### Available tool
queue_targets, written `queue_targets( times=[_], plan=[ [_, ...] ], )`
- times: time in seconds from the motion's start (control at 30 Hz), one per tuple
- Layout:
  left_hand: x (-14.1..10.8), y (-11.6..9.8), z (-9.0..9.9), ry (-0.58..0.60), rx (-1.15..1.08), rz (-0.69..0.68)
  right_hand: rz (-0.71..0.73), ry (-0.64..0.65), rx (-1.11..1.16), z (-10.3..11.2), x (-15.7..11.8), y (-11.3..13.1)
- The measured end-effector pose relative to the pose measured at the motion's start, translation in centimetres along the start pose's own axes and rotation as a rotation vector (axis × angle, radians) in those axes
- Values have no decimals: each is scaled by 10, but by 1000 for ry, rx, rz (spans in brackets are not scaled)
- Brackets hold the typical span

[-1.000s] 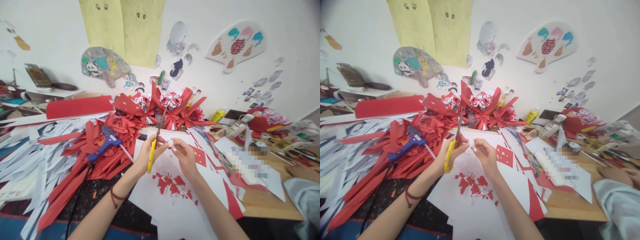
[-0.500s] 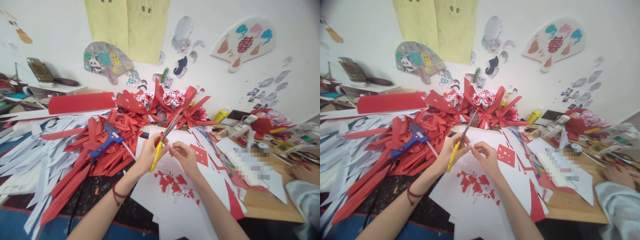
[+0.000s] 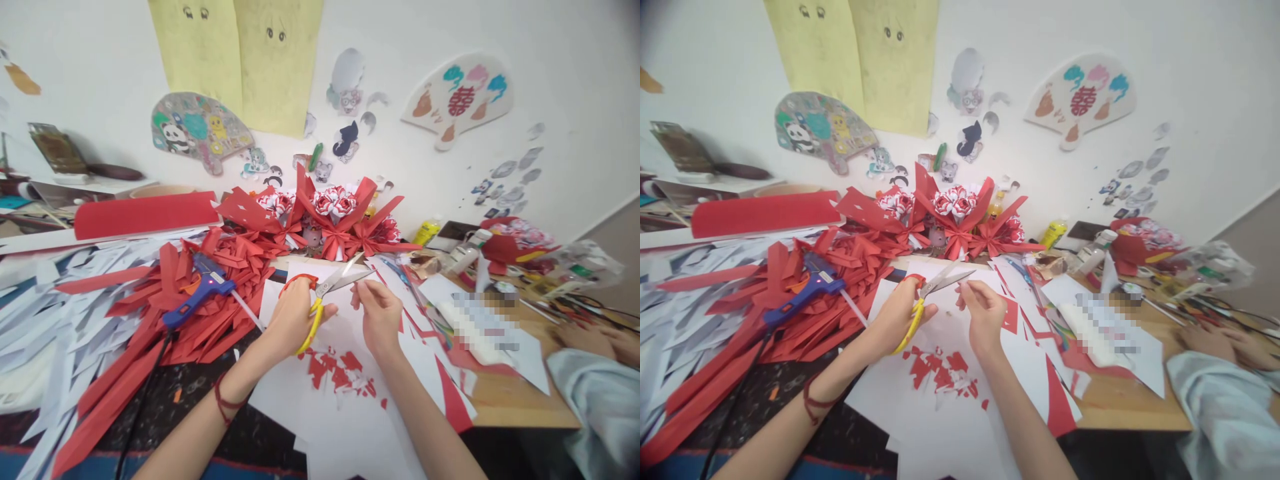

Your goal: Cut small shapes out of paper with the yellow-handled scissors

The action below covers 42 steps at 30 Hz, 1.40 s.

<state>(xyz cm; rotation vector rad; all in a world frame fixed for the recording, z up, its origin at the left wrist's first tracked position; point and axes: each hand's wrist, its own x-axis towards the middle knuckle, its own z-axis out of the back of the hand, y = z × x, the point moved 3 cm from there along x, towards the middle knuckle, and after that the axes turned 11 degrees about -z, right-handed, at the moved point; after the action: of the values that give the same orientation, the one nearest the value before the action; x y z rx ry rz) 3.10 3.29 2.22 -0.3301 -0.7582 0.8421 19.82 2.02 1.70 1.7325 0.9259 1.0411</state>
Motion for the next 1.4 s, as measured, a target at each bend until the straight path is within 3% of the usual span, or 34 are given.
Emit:
queue_targets(
  times=[0.23, 0.53, 1.4],
  plan=[
    [-5, -2, -8, 107, -110, 26, 2, 5, 48, -2, -2, -1],
    [-6, -1, -13, 89, -122, 32, -1, 64, -11, -11, -8, 0],
    [-3, -3, -9, 114, -126, 63, 21, 82, -43, -8, -7, 0]
  ],
)
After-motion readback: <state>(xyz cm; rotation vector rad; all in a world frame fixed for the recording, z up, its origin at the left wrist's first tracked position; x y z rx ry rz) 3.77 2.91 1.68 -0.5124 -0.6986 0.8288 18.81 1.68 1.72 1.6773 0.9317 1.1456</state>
